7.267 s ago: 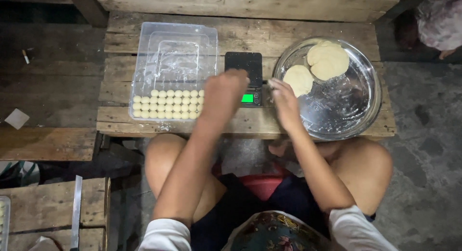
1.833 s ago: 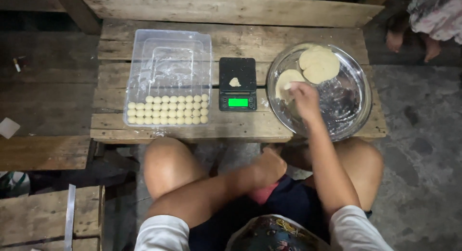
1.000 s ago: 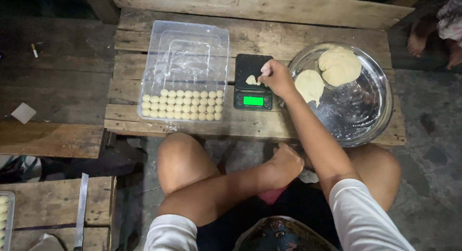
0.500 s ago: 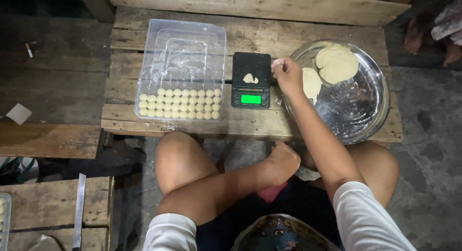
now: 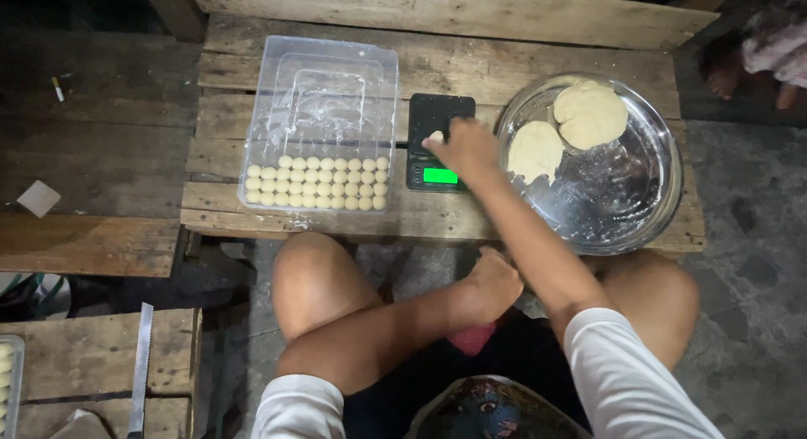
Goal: Weighing small portions of dough on a digital scale and rolling them into uniform balls by hand.
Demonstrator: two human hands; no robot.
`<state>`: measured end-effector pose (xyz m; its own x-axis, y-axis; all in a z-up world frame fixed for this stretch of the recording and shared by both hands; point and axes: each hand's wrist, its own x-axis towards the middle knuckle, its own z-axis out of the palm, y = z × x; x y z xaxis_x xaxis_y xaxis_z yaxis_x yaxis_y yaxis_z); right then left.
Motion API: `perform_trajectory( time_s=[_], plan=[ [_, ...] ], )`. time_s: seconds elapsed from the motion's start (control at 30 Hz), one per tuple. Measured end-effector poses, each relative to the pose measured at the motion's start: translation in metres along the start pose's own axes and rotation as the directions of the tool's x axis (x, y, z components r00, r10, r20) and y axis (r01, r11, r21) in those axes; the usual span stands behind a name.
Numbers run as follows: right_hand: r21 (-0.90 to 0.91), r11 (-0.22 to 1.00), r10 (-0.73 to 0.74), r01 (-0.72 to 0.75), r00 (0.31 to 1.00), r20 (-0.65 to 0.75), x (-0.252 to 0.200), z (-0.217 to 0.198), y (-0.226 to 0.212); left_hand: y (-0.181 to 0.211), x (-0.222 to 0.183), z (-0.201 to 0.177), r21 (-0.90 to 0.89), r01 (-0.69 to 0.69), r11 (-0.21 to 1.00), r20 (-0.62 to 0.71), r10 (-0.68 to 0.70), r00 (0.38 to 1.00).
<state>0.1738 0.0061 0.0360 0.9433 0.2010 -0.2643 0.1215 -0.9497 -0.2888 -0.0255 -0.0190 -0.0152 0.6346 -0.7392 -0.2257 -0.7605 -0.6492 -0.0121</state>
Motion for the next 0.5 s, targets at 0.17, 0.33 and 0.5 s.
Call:
perform_trajectory(
  time_s=[0.17,0.33,0.5],
  plan=[
    [0.038,0.986,-0.151,0.161,0.969,-0.196,0.05,0.07,0.033,-0.012,0.007,-0.012,-0.022,-0.056,0.998,0.328,0.061,0.943],
    [0.754,0.634,0.052,0.172,0.963,-0.264,0.063,0.073,0.079,-0.011,0.013,0.019,0.151,0.174,0.973,-0.207,-0.141,0.968],
    [0.802,0.49,0.076,0.343,0.899,-0.431,-0.05,-0.02,0.088,-0.081,-0.011,0.022,-0.054,-0.319,0.946,-0.891,0.098,0.442]
  ],
)
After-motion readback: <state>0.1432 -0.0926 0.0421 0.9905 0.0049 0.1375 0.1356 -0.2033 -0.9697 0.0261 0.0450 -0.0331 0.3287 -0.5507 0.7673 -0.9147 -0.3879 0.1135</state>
